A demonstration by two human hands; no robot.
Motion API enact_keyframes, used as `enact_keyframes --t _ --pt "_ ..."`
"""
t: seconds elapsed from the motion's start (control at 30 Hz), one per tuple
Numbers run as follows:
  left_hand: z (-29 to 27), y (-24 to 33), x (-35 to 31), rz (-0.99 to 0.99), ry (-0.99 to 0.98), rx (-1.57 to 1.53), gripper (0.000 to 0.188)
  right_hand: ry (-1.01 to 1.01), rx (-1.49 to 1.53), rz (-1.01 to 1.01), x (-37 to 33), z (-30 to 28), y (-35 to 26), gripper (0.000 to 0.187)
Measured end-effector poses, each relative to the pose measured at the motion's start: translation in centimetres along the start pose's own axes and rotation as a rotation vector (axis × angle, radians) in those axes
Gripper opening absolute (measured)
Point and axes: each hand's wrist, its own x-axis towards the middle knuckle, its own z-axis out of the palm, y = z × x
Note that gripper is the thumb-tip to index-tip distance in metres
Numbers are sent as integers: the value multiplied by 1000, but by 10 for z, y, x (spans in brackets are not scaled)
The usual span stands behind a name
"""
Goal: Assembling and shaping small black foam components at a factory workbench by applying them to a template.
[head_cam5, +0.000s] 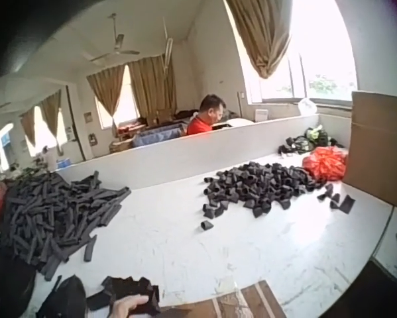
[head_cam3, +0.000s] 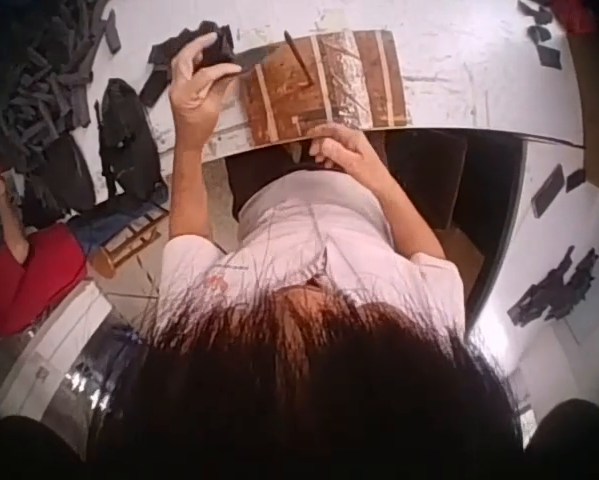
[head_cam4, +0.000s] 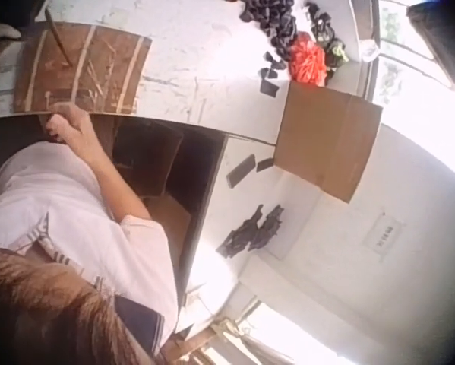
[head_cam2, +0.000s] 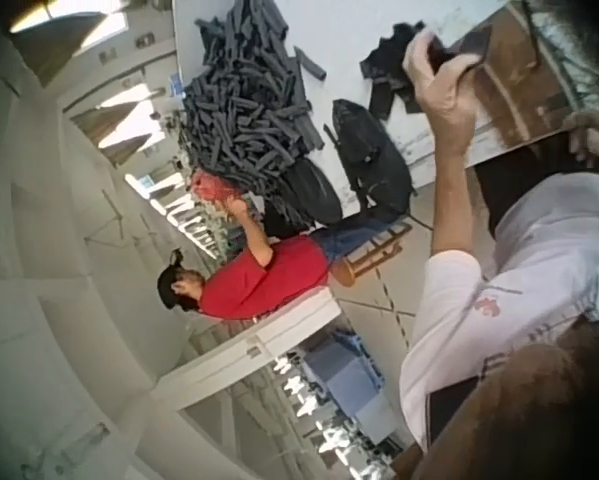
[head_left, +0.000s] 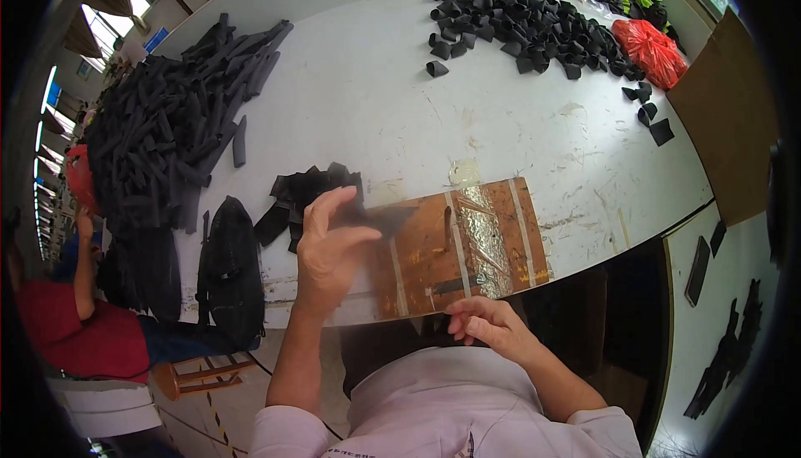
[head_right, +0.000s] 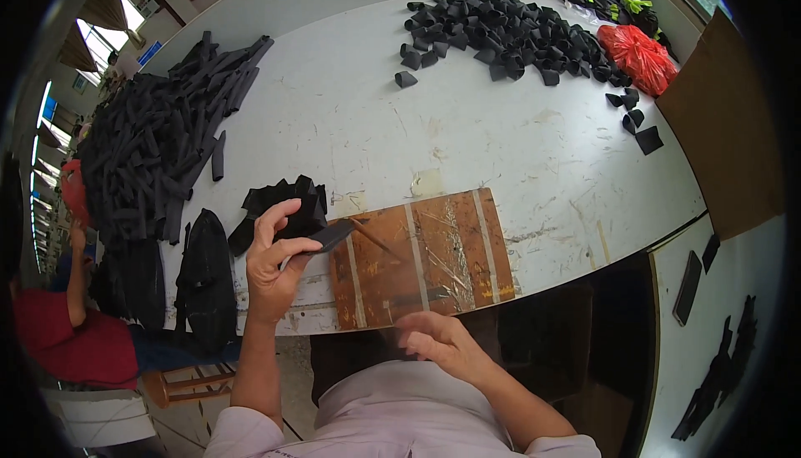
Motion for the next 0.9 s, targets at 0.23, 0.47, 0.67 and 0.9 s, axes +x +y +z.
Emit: enact_keyframes --t 0.23,0.47,0.67,0.9 --pt "7 47 -55 104 39 -162 29 -67 723 96 56 54 -25 21" --pt "15 52 -76 -688 281 -1214 30 25 708 -21 51 58 -24 20" --pt "9 54 -72 -709 183 -1218 25 73 655 -18 49 58 -18 17" --pt "7 48 -74 -790 177 -1229 16 50 649 17 50 57 -16 18"
